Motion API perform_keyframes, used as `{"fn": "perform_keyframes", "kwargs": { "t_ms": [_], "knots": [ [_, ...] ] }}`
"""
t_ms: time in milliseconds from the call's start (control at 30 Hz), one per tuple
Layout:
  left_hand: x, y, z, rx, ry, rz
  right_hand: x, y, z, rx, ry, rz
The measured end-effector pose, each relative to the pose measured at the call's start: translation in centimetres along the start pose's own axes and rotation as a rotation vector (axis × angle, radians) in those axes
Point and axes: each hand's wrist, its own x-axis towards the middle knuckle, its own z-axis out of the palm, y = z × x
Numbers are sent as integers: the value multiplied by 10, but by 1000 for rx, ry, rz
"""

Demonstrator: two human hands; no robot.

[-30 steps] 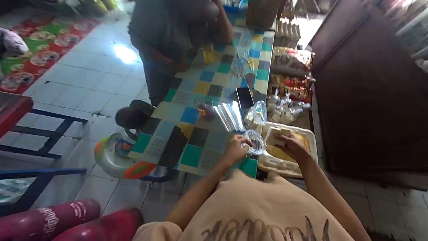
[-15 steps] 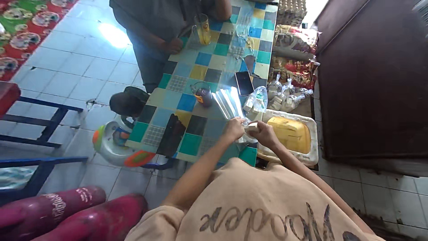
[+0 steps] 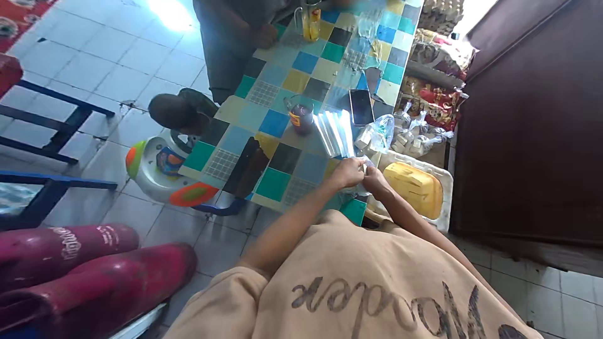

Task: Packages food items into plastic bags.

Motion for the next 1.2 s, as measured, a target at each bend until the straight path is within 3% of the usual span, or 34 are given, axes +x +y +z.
{"fn": "perform_keyframes", "kwargs": {
  "t_ms": [100,233,333,667,833,900,1033,1133,1200],
  "knots": [
    [-1,1,-1,2,-8,0,-4,-3,5,93,-26,7],
    [-1,1,-1,-2,-7,-30,-15,-17,1,2,-52,3],
    [0,-1,-2,-34,-4,-46,4,-7,-3,-51,-101,17],
    [-2,1,-3,-50,31,10,6,-16,-19,-358,-62,15],
    [-2,-1,-6,-44,35,2,-4,-24,-25,-534,-142,-62],
    [-4,-5,-7,-65,112,-25,-19,-29,-34,-433,-71,-149],
    [-16,-13,-12,-146,214,-146,-42,-14,-50,-128,247,-275],
    [-20,-17,-9,-228,184,-286,-36,7,-53,-107,90,-64],
    [-18,-17,-8,-233,114,-357,-32,11,-44,56,-59,58]
  ]
}}
